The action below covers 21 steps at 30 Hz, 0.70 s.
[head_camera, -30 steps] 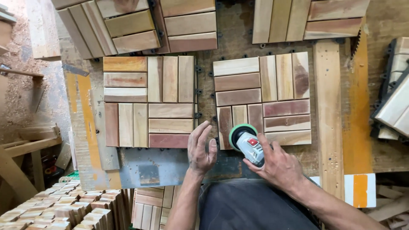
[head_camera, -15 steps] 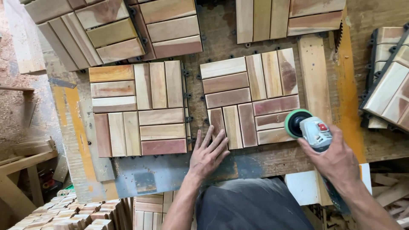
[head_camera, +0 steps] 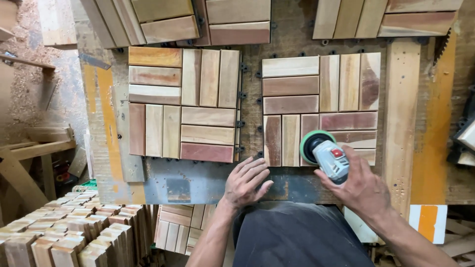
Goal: The person uses a handheld orbital sander to smooth the surface of a wooden block composed of multiple smaller pieces arranged in a pattern. The person moves the sander across the surface while holding the block steady with the other hand.
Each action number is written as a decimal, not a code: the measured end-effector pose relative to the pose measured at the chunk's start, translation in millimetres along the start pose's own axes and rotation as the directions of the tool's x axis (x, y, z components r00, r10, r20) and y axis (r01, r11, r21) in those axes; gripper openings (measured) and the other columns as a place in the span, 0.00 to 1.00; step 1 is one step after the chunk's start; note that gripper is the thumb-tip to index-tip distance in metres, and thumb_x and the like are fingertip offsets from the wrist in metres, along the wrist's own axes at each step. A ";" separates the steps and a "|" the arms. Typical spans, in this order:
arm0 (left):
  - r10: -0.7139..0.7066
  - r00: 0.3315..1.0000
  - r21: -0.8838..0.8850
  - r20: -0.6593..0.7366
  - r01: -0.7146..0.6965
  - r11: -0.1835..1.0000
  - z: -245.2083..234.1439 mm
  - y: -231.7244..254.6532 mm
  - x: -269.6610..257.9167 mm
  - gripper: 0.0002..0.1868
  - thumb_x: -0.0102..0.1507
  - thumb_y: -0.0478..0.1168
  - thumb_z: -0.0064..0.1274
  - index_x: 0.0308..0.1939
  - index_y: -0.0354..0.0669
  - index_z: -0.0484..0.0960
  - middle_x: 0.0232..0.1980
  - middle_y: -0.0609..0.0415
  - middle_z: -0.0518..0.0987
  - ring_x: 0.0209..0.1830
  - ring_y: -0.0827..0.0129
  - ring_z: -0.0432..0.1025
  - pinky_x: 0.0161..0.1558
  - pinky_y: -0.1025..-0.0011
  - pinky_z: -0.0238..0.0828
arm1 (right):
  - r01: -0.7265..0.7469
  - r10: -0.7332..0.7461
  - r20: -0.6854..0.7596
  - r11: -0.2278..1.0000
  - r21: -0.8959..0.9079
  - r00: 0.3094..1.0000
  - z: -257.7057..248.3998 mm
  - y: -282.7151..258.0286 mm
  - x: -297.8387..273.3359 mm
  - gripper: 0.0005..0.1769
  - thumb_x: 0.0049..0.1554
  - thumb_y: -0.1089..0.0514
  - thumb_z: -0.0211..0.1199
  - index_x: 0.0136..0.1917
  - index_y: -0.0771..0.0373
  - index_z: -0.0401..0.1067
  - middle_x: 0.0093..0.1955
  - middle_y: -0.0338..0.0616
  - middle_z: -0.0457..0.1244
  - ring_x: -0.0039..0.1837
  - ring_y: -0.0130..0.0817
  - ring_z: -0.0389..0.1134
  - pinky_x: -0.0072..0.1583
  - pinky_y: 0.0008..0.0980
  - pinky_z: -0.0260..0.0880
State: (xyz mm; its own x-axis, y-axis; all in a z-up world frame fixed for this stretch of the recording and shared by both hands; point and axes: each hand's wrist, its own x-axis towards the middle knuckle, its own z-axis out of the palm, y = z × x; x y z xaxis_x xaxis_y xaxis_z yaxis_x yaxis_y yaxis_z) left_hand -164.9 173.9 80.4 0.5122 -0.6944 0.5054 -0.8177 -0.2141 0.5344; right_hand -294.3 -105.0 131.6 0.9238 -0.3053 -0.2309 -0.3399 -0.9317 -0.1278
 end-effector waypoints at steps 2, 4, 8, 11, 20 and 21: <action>-0.050 0.998 0.028 -0.041 0.051 0.998 -0.9 -2.5 -0.9 0.12 0.68 0.44 0.58 0.46 0.38 0.85 0.51 0.48 0.85 0.55 0.58 0.80 0.61 0.61 0.74 | 0.066 -0.068 -0.024 0.994 -0.082 0.997 -3.0 -20.7 3.9 0.59 0.46 0.15 0.56 0.76 0.57 0.58 0.43 0.48 0.65 0.27 0.37 0.68 0.25 0.39 0.74; -0.097 0.992 0.056 -0.083 0.102 0.993 4.2 -5.6 -6.7 0.13 0.69 0.45 0.55 0.47 0.38 0.85 0.51 0.49 0.84 0.55 0.59 0.79 0.57 0.63 0.75 | 0.129 -0.138 -0.045 0.978 -0.163 0.989 -7.3 -41.8 6.1 0.59 0.45 0.12 0.55 0.75 0.55 0.61 0.41 0.46 0.65 0.27 0.37 0.67 0.27 0.40 0.76; -0.198 0.932 -0.045 -0.303 0.194 0.980 11.5 -9.8 -7.4 0.13 0.66 0.44 0.57 0.46 0.38 0.87 0.48 0.47 0.85 0.49 0.51 0.82 0.53 0.58 0.82 | 0.103 -0.104 0.007 0.990 0.092 0.995 -8.0 -67.6 18.6 0.48 0.50 0.23 0.61 0.74 0.48 0.58 0.43 0.51 0.64 0.39 0.56 0.75 0.39 0.54 0.78; -0.200 0.917 -0.067 -0.346 0.189 0.980 9.5 -8.6 -2.2 0.12 0.66 0.41 0.57 0.45 0.36 0.87 0.47 0.45 0.85 0.47 0.49 0.83 0.50 0.58 0.82 | 0.149 -0.148 -0.022 0.985 0.083 0.989 -11.0 -75.4 39.1 0.47 0.50 0.23 0.61 0.74 0.48 0.59 0.41 0.50 0.63 0.37 0.56 0.75 0.37 0.51 0.78; -0.288 0.932 -0.088 -0.219 0.275 0.958 23.1 -14.7 25.6 0.11 0.68 0.33 0.53 0.54 0.34 0.82 0.58 0.42 0.80 0.58 0.48 0.77 0.61 0.56 0.77 | 0.092 -0.081 -0.094 0.988 0.124 0.992 -32.5 -39.9 126.9 0.46 0.58 0.27 0.63 0.71 0.65 0.61 0.44 0.59 0.65 0.40 0.56 0.73 0.36 0.48 0.77; -0.354 0.931 -0.081 -0.088 0.348 0.934 27.0 -17.3 26.3 0.15 0.70 0.32 0.50 0.61 0.34 0.78 0.67 0.43 0.76 0.69 0.50 0.73 0.71 0.56 0.71 | 0.052 -0.051 -0.007 0.994 0.101 0.999 -39.1 -35.3 133.9 0.50 0.59 0.26 0.60 0.73 0.70 0.58 0.49 0.65 0.67 0.44 0.57 0.73 0.38 0.51 0.79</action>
State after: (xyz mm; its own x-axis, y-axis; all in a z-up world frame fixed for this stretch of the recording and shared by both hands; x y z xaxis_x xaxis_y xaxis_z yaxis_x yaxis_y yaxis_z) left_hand -144.3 140.8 66.1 0.7895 -0.5104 0.3408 -0.5645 -0.3858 0.7298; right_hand -151.7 -120.7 142.8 0.9413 -0.2587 -0.2170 -0.3078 -0.9216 -0.2364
